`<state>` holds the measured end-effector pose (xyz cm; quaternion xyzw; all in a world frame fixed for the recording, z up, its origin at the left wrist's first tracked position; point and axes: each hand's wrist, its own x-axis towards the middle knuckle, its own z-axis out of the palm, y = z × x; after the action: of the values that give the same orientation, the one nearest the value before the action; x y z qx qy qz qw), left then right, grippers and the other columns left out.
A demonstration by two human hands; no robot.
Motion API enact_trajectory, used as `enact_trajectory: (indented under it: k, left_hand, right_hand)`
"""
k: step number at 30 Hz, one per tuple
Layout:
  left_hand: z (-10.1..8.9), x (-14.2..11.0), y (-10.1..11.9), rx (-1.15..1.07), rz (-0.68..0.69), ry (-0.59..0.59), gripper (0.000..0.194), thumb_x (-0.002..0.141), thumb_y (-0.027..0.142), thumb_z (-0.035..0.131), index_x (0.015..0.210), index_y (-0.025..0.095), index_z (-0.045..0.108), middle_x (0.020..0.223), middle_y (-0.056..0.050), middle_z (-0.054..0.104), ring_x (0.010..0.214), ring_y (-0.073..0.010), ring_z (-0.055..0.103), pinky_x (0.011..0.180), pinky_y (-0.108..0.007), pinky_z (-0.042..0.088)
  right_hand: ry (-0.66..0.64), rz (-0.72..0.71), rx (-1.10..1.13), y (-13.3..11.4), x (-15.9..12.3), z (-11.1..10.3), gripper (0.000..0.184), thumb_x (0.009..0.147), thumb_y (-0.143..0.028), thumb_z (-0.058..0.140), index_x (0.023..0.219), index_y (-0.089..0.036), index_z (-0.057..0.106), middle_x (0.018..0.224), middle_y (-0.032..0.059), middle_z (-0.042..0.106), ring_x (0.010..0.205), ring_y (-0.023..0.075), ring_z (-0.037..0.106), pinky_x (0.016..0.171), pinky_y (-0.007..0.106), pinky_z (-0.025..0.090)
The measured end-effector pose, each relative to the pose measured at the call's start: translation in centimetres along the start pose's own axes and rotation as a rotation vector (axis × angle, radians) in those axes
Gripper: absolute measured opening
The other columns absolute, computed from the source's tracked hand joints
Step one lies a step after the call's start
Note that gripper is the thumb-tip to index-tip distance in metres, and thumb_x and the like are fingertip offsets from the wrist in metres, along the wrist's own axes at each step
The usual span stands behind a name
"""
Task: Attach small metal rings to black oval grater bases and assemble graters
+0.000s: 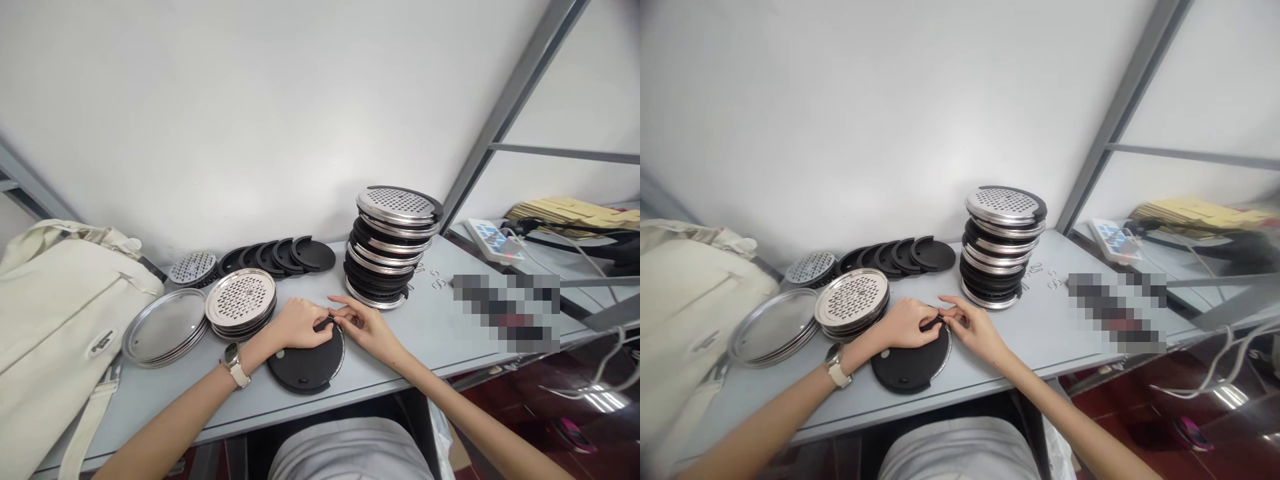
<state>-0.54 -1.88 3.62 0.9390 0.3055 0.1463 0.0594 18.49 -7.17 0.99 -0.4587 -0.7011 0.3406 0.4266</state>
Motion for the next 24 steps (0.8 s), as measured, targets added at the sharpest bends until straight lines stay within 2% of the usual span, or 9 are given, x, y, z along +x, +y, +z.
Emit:
enact_trajectory:
  k: [4,24]
  left_hand:
    - [-0.12,-0.02,0.05,0.002,-0.011,-0.015,0.027,0.08,0.033,0.053,0.057,0.019,0.053,0.048,0.003,0.05,0.043,-0.0099,0.035,0.049,-0.028,0.016]
    - [0.17,0.09,-0.09,0.0,-0.008,-0.026,0.028,0.08,0.034,0.053,0.057,0.019,0.051,0.05,0.002,0.053,0.046,-0.011,0.042,0.051,-0.027,0.02]
  right_hand:
    - [0.014,0.011,0.052,0.07,-0.17,-0.06,0.037,0.09,-0.03,0.055,0.125,-0.019,0.054,0.091,0.0059,0.073,0.083,0.0185,0.066,0.069,0.029,0.047]
    - [-0.009,0.035,0.024,0.05,-0.26,-0.02,0.028,0.092,-0.031,0.054,0.117,-0.019,0.057,0.093,0.0055,0.073,0.076,0.0165,0.064,0.065,0.027,0.046]
